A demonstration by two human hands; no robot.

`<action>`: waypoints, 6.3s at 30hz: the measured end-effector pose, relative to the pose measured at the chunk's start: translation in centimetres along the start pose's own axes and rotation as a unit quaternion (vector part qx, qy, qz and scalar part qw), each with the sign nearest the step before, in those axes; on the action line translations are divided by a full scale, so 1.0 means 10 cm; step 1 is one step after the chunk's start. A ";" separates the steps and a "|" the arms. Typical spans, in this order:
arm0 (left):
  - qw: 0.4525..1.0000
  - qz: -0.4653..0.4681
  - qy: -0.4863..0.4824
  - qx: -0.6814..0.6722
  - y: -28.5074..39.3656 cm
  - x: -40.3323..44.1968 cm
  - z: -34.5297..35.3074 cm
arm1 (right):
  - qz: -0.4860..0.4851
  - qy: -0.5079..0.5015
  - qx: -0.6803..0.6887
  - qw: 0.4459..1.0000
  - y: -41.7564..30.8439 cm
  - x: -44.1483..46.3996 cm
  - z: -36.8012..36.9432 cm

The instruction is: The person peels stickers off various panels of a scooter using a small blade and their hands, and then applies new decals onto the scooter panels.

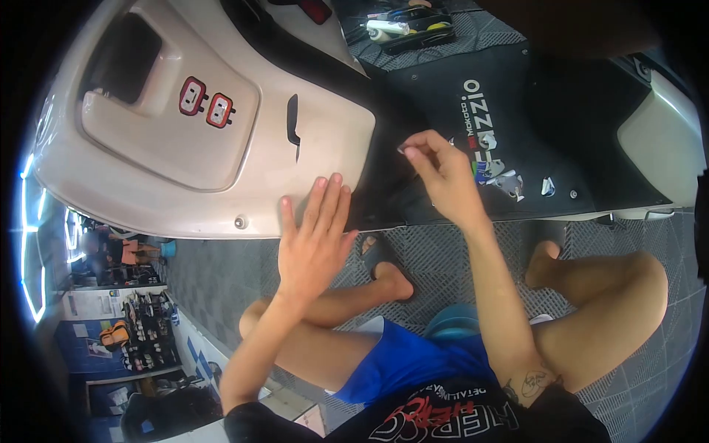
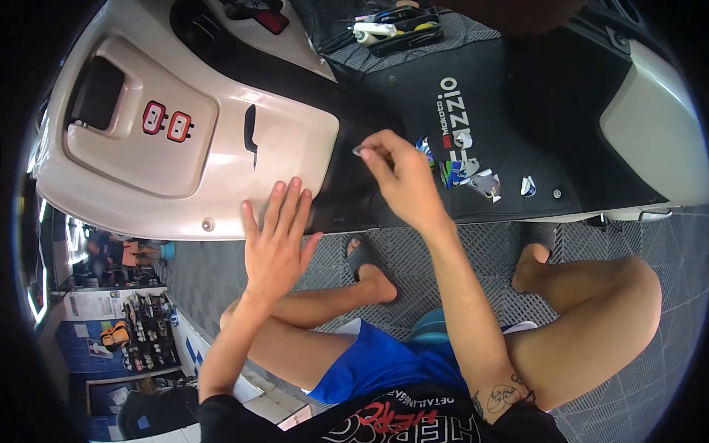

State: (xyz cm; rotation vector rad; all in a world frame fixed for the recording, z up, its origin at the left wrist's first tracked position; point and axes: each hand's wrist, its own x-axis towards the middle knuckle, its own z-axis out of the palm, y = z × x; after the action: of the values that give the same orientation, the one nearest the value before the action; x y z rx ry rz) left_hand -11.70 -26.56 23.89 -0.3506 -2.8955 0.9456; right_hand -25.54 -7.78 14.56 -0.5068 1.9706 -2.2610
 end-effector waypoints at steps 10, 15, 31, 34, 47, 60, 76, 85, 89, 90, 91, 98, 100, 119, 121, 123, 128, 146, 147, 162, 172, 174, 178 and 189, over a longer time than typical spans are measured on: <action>0.971 -0.110 0.207 0.043 -0.29 -0.57 0.39 | -0.123 0.041 0.134 0.982 0.30 0.11 0.71; 0.965 -0.144 0.217 0.022 -0.20 -0.56 0.46 | -0.114 0.060 0.130 0.983 0.35 0.17 0.78; 0.962 -0.151 0.226 0.005 -0.18 -0.53 0.45 | -0.131 0.081 0.162 0.975 0.37 0.27 0.89; 0.964 -0.156 0.217 0.010 -0.17 -0.55 0.44 | -0.135 0.073 0.166 0.974 0.37 0.27 0.88; 0.962 -0.160 0.223 0.011 -0.16 -0.54 0.44 | -0.138 0.073 0.162 0.974 0.34 0.28 0.87; 0.963 -0.161 0.217 0.015 -0.17 -0.54 0.42 | -0.129 0.042 0.189 0.972 0.35 0.27 0.84; 0.961 -0.157 0.229 0.004 -0.14 -0.52 0.45 | -0.152 0.169 0.204 0.952 -0.22 0.75 1.09; 0.961 -0.157 0.230 0.005 -0.13 -0.51 0.43 | -0.202 0.177 0.201 0.942 -0.32 0.98 1.18; 0.962 -0.153 0.228 0.004 -0.13 -0.51 0.43 | -0.224 0.175 0.198 0.938 -0.27 1.02 1.18; 0.962 -0.153 0.226 0.004 -0.13 -0.52 0.43 | -0.236 0.175 0.175 0.940 -0.27 1.03 1.16; 0.962 -0.153 0.225 0.005 -0.13 -0.52 0.43 | -0.248 0.175 0.151 0.941 -0.26 1.04 1.12; 0.962 -0.149 0.228 0.009 -0.14 -0.52 0.44 | -0.295 0.128 0.105 0.941 -0.25 1.16 0.98; 0.962 -0.148 0.230 0.010 -0.15 -0.53 0.45 | -0.299 0.116 0.114 0.940 -0.24 1.19 0.97; 0.961 -0.144 0.235 0.012 -0.17 -0.53 0.48 | -0.284 0.101 0.155 0.941 -0.22 1.21 1.02; 0.961 -0.144 0.235 0.013 -0.17 -0.54 0.48 | -0.281 0.093 0.177 0.939 -0.20 1.21 1.03; 0.957 -0.161 0.242 0.007 -0.15 -0.53 0.50 | -0.277 0.094 0.182 0.939 -0.19 1.21 1.03; 0.955 -0.160 0.248 0.001 -0.15 -0.52 0.51 | -0.258 0.112 0.187 0.941 -0.21 1.14 1.07; 0.961 -0.147 0.233 -0.015 -0.15 -0.52 0.42 | -0.223 0.051 0.127 0.965 -0.30 1.06 0.94; 0.962 -0.147 0.231 -0.017 -0.15 -0.53 0.43 | -0.226 0.025 0.131 0.965 -0.30 1.04 0.89; 0.965 -0.140 0.215 -0.054 -0.18 -0.59 0.37 | -0.272 0.047 0.023 0.961 -0.44 0.70 0.95; 0.967 -0.133 0.214 -0.048 -0.21 -0.60 0.38 | -0.210 0.092 0.085 0.970 -0.48 0.84 1.03; 0.966 -0.136 0.212 -0.049 -0.20 -0.60 0.39 | -0.212 0.099 0.091 0.968 -0.51 0.90 1.04; 0.966 -0.138 0.214 -0.044 -0.18 -0.57 0.37 | -0.244 0.101 0.025 0.964 -0.56 0.96 1.06; 0.964 -0.151 0.214 -0.044 -0.14 -0.53 0.34 | -0.109 -0.002 0.269 0.957 -0.35 0.78 0.94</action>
State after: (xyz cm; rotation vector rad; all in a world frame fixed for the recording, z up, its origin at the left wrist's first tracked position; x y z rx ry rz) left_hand -7.30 -30.92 21.96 -0.0941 -2.5004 0.6042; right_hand -29.42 -18.35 20.44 -0.6781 1.2518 -2.7712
